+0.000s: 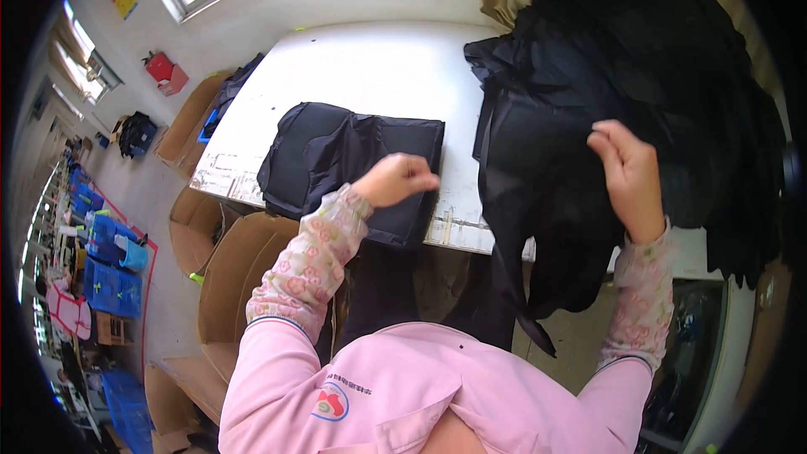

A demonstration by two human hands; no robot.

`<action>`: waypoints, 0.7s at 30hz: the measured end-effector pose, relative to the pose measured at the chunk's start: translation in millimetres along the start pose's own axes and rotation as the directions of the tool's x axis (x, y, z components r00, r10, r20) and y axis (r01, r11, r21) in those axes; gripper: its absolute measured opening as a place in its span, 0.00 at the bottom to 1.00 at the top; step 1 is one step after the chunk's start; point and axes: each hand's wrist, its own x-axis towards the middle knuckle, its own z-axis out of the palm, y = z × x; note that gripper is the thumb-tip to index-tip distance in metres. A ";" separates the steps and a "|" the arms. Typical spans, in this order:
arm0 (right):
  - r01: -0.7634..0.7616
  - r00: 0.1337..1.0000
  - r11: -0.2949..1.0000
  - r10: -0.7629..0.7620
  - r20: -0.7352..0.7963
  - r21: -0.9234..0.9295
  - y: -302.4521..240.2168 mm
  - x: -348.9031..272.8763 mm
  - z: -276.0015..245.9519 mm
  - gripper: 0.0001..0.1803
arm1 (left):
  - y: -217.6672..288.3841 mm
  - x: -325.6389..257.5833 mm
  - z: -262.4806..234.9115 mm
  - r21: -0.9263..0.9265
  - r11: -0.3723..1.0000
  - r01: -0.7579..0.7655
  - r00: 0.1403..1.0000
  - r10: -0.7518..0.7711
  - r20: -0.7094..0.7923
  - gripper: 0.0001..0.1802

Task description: Manually folding and organizing black fabric or synthetic mesh components at a factory workstation.

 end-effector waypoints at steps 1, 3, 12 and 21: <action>0.015 0.997 0.998 -0.010 -0.079 0.066 6.6 10.4 -1.9 0.06 | -13.1 -13.5 25.7 -0.203 0.979 -0.007 0.990 0.035 0.135 0.13; -0.041 0.991 0.995 0.052 -0.120 0.090 11.9 31.7 -13.1 0.09 | -7.6 -41.4 73.1 -0.201 0.978 0.053 0.939 0.020 0.344 0.37; -0.060 0.967 0.919 0.151 -0.206 0.390 2.0 60.0 4.0 0.14 | 39.2 -51.9 188.8 -0.741 0.669 0.052 0.990 -0.132 -0.050 0.24; -0.234 0.963 0.794 0.270 0.020 0.562 24.9 30.0 58.0 0.12 | 49.6 12.3 124.7 -0.825 -0.565 -0.003 1.000 -0.007 0.001 0.26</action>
